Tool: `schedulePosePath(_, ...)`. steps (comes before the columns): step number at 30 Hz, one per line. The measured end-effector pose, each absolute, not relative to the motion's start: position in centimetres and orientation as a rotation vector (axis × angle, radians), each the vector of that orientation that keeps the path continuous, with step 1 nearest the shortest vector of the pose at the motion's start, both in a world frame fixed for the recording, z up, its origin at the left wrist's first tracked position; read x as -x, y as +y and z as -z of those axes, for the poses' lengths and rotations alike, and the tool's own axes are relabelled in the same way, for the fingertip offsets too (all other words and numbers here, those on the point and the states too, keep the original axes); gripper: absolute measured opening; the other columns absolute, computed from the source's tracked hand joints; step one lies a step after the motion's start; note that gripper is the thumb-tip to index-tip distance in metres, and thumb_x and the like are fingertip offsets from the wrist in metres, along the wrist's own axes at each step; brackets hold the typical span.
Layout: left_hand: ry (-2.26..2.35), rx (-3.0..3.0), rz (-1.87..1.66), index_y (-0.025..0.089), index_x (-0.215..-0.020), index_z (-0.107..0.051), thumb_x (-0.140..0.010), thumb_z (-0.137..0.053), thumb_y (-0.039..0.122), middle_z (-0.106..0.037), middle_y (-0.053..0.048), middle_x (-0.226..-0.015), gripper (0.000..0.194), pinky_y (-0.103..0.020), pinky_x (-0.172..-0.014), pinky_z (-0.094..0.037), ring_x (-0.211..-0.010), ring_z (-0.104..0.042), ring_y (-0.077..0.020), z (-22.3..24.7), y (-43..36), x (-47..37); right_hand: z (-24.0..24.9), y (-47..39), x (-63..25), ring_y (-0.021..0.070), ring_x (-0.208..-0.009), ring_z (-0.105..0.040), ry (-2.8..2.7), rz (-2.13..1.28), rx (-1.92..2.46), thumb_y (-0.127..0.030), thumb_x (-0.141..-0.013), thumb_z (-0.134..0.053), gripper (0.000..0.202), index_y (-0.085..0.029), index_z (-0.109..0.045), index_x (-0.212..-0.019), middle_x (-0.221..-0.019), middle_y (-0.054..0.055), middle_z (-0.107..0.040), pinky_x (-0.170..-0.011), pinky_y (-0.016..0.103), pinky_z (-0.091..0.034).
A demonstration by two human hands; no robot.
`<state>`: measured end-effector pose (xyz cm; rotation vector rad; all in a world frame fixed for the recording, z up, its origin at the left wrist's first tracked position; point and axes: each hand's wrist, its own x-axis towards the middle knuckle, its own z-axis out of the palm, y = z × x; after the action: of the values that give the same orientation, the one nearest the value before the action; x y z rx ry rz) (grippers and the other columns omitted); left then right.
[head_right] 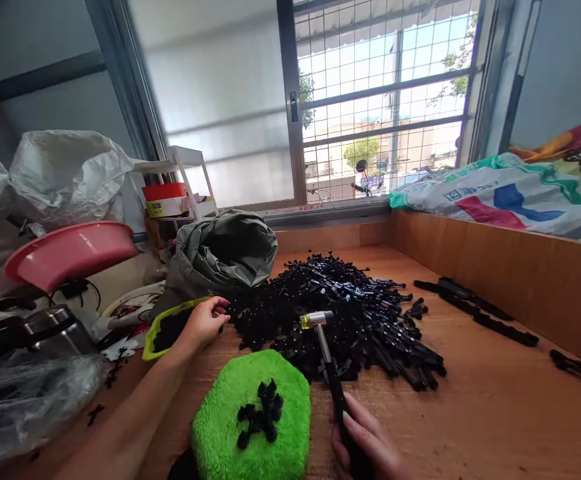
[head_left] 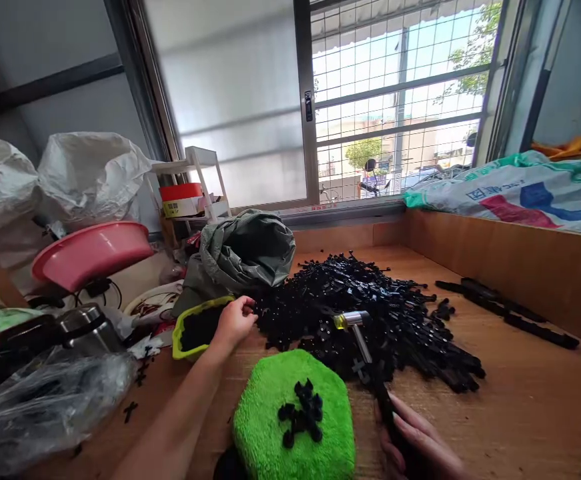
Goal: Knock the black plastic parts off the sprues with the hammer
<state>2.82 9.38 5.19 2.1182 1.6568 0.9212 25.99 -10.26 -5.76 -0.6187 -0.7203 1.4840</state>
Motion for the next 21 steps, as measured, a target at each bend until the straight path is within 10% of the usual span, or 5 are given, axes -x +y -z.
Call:
schedulePosePath(8,1.043,-1.285,-0.957,0.015,-0.075,-0.055,-0.056,-0.065,0.022,-0.056,0.003,-0.066,0.023,-0.02,-0.057,-0.04,-0.059,-0.05,-0.0082,-2.4,-0.5,2.3,5.8,-10.2,-26.7,0.0069,-0.034,-0.04,-0.822,-1.529,0.654,-0.042,-0.084,-0.053,0.024,-0.021,-0.045,-0.094,-0.057,-0.004,-0.049,-0.03,0.016,-0.036)
schedulePosePath(21,1.263,-1.629,-0.942,0.015,-0.082,-0.054,-0.064,-0.053,0.021,-0.056,0.001,-0.065,0.019,-0.023,-0.058,-0.04,-0.062,-0.053,-0.0123,-0.1,-0.4,0.5,4.1,-11.0,-25.9,0.0063,-0.036,-0.036,-0.807,-1.508,0.694,-0.038,-0.086,-0.049,0.018,-0.022,-0.044,-0.091,-0.058,-0.004,-0.046,-0.032,0.017,-0.036)
